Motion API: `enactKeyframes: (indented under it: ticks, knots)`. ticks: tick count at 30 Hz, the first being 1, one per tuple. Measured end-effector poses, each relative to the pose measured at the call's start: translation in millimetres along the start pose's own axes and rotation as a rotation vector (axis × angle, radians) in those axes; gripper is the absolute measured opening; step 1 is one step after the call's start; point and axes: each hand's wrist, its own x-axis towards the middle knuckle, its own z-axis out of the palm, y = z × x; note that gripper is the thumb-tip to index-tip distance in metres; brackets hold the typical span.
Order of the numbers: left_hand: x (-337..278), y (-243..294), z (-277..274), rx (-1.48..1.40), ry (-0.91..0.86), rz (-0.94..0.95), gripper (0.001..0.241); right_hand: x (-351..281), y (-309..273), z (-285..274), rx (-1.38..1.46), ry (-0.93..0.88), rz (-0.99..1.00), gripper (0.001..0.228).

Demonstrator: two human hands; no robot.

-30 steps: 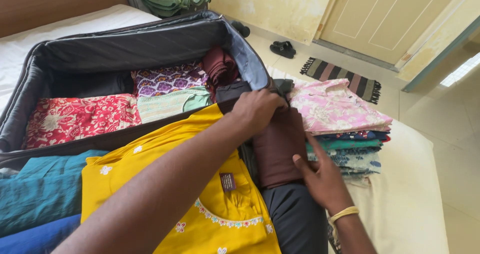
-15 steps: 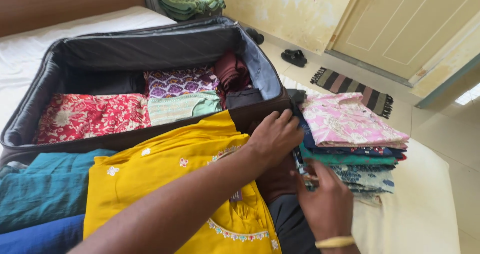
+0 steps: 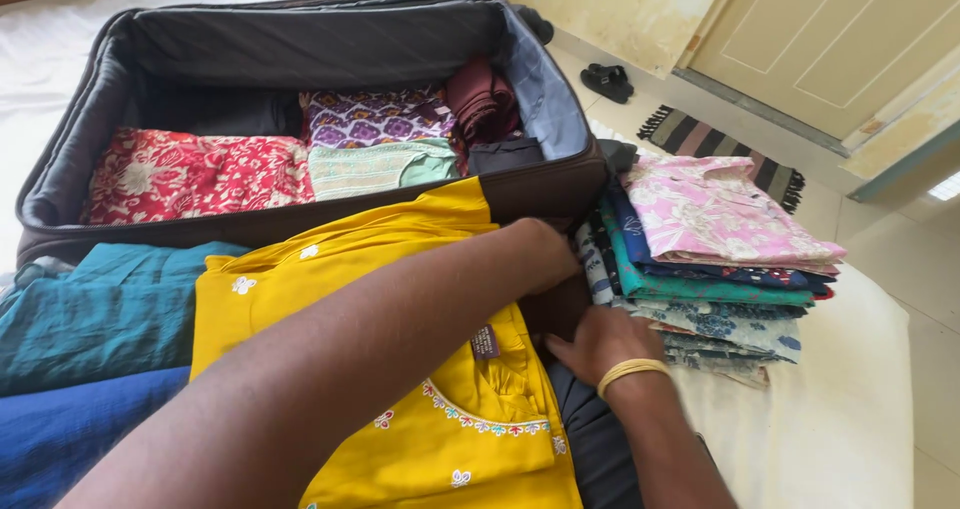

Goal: The person is sitting on a bed and packing various folded clothes into an open suitcase. They handle multiple garments, including a purple cloth, a blue cloth, a yellow top, and a green cloth, placing them into the suitcase or arranging them on their lap.

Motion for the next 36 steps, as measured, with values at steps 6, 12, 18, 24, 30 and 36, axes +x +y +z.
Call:
enactKeyframes:
  ticks: [6,12,18,24,30,36]
  knots:
    - [-17,14,-25,0.054,-0.042,-0.102,0.046,-39,-27,-42,0.101,0.162,0.084,0.050]
    - [26,-6,44,0.147,-0.065,-0.221,0.038,1,-20,5,0.108,0.232,-0.074,0.054]
    - [32,-10,80,-0.008,0.066,-0.276,0.036,-17,-17,-24,0.034,0.032,0.043,0.052]
    - [4,1,31,0.045,0.005,-0.232,0.039,-17,-25,-7,0.144,0.187,-0.020,0.057]
    - [-18,-23,-21,-0.078,0.302,-0.056,0.023,-23,-17,-29,0.241,0.421,-0.114,0.075]
    - [-56,-53,-68,-0.096,0.458,0.021,0.027,-8,-18,-87,0.293,0.665,-0.158,0.081]
